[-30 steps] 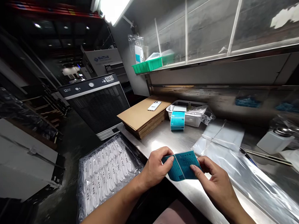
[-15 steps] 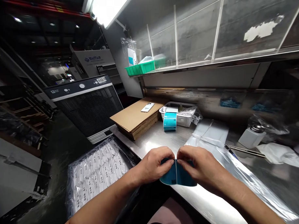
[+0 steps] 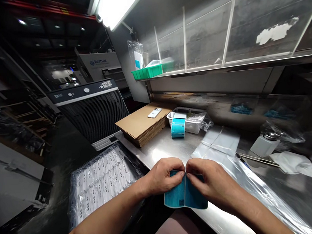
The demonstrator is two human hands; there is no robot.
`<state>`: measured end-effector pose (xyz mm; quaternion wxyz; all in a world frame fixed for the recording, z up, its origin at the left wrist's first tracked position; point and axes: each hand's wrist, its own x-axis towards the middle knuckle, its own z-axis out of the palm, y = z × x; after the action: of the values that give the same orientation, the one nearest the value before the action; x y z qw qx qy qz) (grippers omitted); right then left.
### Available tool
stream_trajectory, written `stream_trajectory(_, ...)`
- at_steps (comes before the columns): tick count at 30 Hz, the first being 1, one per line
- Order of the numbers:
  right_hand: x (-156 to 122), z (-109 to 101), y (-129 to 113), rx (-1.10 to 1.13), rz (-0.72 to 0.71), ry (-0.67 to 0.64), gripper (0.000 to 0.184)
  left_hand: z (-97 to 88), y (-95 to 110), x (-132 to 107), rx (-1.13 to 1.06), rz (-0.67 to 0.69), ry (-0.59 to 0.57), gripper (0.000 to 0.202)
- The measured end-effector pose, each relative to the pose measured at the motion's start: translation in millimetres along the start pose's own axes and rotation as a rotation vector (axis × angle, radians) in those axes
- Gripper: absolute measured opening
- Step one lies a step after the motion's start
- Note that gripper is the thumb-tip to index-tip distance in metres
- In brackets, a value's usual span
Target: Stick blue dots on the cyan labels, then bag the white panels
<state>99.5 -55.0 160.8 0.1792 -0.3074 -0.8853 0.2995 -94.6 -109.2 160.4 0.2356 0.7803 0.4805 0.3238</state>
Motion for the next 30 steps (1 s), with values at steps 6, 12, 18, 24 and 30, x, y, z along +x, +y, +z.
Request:
stream_trajectory(6,-1,7,3,-0.093,-0.085,0.033,0.017,4.5,-10,1,-0.145,-0.035,-0.035,0.008)
stream_trajectory(12,-2,22,0,-0.186,-0.245,0.125,0.023,16.6,-22,3,-0.476,-0.195,-0.068,0.009)
stream_trajectory(18,-4,15,18,0.171,0.069,0.039,0.023,5.3,-24,-2,-0.404,-0.200,-0.063,0.010)
stream_trajectory(24,-10,23,28,0.470,0.182,0.024,0.038,-0.8,-26,-7,-0.388,-0.221,-0.069,0.015)
stream_trajectory(30,-36,18,-7,0.185,-0.052,0.304,0.022,20.5,-75,-9,-0.499,-0.494,-0.016,0.021)
